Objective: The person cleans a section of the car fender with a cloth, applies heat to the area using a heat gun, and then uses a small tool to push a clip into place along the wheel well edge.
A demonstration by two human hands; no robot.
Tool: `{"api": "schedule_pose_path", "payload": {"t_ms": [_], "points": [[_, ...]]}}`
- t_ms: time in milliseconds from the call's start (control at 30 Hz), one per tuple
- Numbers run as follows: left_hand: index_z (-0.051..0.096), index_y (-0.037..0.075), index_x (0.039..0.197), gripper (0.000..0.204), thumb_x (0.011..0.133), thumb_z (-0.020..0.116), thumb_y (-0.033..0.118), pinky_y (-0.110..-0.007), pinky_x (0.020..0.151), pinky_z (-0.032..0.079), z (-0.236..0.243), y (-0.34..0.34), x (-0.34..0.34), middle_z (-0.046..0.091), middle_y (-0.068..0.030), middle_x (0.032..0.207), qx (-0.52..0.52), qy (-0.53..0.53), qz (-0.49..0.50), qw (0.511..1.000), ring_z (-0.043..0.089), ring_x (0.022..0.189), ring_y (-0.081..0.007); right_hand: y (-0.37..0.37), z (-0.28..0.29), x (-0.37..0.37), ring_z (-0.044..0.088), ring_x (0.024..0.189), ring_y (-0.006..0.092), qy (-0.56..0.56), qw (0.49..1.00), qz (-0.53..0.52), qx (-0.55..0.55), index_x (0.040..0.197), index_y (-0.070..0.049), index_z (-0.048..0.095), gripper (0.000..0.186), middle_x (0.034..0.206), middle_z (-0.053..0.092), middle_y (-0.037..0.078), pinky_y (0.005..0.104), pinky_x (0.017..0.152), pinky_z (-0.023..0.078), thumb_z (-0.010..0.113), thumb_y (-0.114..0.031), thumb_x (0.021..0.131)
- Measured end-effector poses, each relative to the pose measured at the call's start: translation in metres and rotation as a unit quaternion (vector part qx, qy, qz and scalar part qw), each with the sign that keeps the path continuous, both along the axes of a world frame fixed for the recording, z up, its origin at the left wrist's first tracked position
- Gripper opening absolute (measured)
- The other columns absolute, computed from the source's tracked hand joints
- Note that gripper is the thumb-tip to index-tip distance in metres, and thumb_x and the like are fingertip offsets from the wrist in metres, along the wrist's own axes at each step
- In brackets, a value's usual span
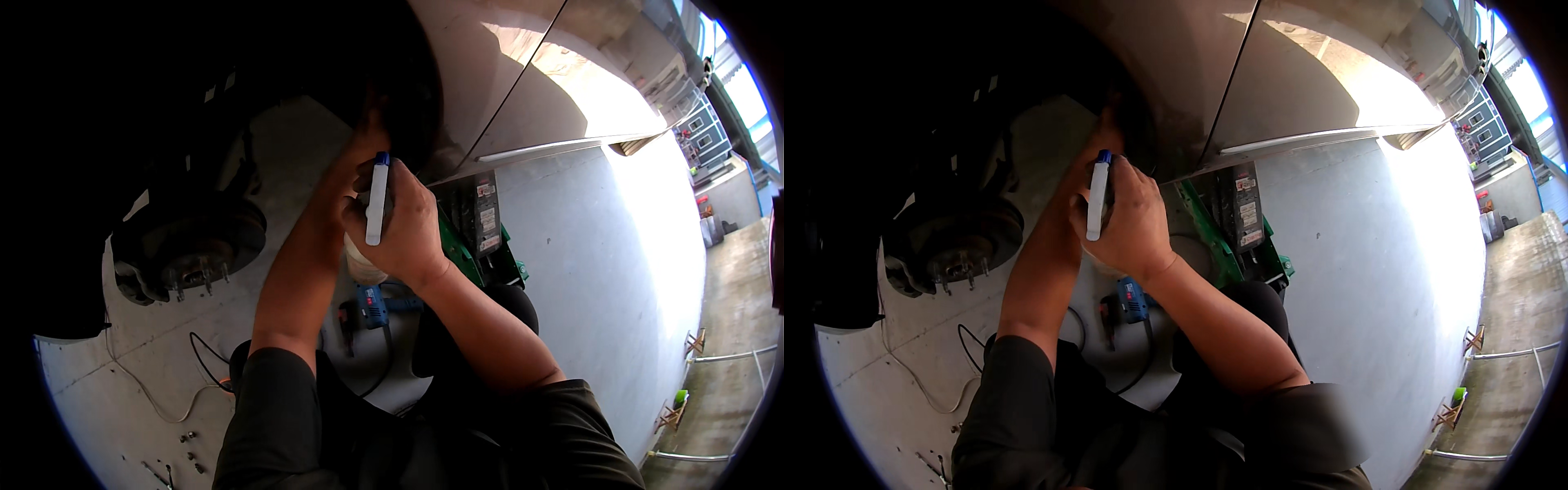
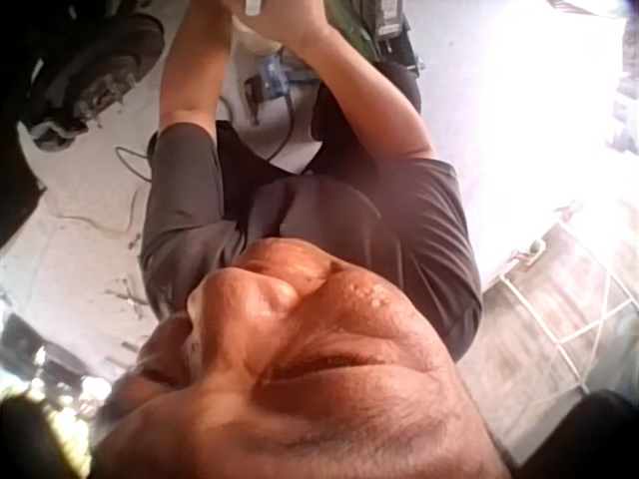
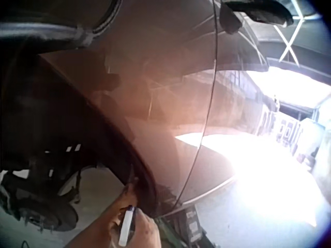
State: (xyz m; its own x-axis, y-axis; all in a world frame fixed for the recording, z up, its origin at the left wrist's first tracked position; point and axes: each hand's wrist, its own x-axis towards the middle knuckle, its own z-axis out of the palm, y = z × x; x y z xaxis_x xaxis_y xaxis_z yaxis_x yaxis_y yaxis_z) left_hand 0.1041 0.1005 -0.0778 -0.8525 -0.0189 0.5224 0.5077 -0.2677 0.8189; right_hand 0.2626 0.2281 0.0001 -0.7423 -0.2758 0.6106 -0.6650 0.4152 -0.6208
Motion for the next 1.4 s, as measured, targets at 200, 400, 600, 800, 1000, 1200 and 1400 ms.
{"api": "schedule_pose_path", "payload": {"t_ms": [200,400,600,800,1000,1200,1400], "points": [[0.047,0.001,0.149,0.05,0.113,0.043,0.035,-0.042,0.115,0.039,-0.003,0.002,0.002,0.051,-0.0161,0.148,0.007,0.003,0.002,1.0,0.051,0.134,-0.0247,0.003,0.002,0.004,0.075,0.079,0.0286,-0.024,1.0,0.004,-0.014,0.107,-0.003,0.063,0.034,0.087,0.073,0.011,0.0355,0.072,0.058,0.08,-0.014,0.08],[0.048,0.002,0.148,0.048,0.113,0.043,0.034,-0.042,0.116,0.038,-0.006,0.001,0.002,0.052,-0.0152,0.147,0.017,0.003,-0.003,1.0,0.051,0.133,-0.024,0.004,0.003,0.0,0.075,0.079,0.0288,-0.038,0.999,-0.001,-0.004,0.105,-0.003,0.063,0.032,0.087,0.073,0.01,0.0352,0.072,0.058,0.08,-0.015,0.08],[0.049,0.002,0.146,0.047,0.112,0.043,0.034,-0.043,0.116,0.038,-0.018,-0.028,-0.015,0.053,-0.0144,0.145,0.09,0.021,-0.107,0.99,0.051,0.132,-0.0233,-0.009,0.002,-0.013,0.071,0.083,0.0383,-0.013,1.0,-0.015,0.017,0.107,0.0,0.061,0.036,0.089,0.07,0.016,0.0438,0.075,0.057,0.078,-0.019,0.082],[0.052,0.003,0.141,0.043,0.112,0.042,0.033,-0.041,0.111,0.041,-0.002,-0.078,-0.037,0.056,-0.0122,0.137,0.007,0.046,-0.124,0.991,0.053,0.125,-0.0201,-0.027,-0.015,-0.032,0.066,0.086,0.0468,0.017,0.998,-0.055,0.002,0.11,0.002,0.058,0.042,0.093,0.068,0.025,0.0542,0.079,0.054,0.077,-0.024,0.084],[0.043,0.0,0.154,0.055,0.111,0.049,0.033,-0.037,0.117,0.042,0.026,-0.043,0.021,0.054,-0.0143,0.151,-0.053,-0.021,-0.071,0.996,0.053,0.135,-0.026,-0.026,-0.018,-0.042,0.066,0.087,0.0477,-0.06,0.996,-0.061,-0.01,0.11,0.001,0.058,0.038,0.094,0.068,0.025,0.0531,0.079,0.054,0.075,-0.021,0.083],[0.045,0.002,0.153,0.055,0.111,0.047,0.038,-0.04,0.115,0.043,0.071,-0.052,0.018,0.054,-0.0154,0.15,0.027,-0.082,-0.18,0.98,0.054,0.134,-0.0277,-0.031,-0.025,-0.041,0.066,0.091,0.0461,-0.049,0.997,-0.06,-0.001,0.112,0.002,0.056,0.043,0.097,0.067,0.025,0.0521,0.081,0.054,0.076,-0.02,0.08],[0.048,0.007,0.15,0.05,0.109,0.051,0.037,-0.042,0.116,0.041,0.104,-0.053,-0.016,0.055,-0.0099,0.149,0.205,-0.007,-0.452,0.868,0.052,0.136,-0.0264,-0.033,-0.023,-0.035,0.064,0.097,0.0447,-0.109,0.994,-0.02,-0.009,0.116,0.002,0.053,0.048,0.103,0.065,0.026,0.0513,0.084,0.054,0.076,-0.018,0.078]]}}
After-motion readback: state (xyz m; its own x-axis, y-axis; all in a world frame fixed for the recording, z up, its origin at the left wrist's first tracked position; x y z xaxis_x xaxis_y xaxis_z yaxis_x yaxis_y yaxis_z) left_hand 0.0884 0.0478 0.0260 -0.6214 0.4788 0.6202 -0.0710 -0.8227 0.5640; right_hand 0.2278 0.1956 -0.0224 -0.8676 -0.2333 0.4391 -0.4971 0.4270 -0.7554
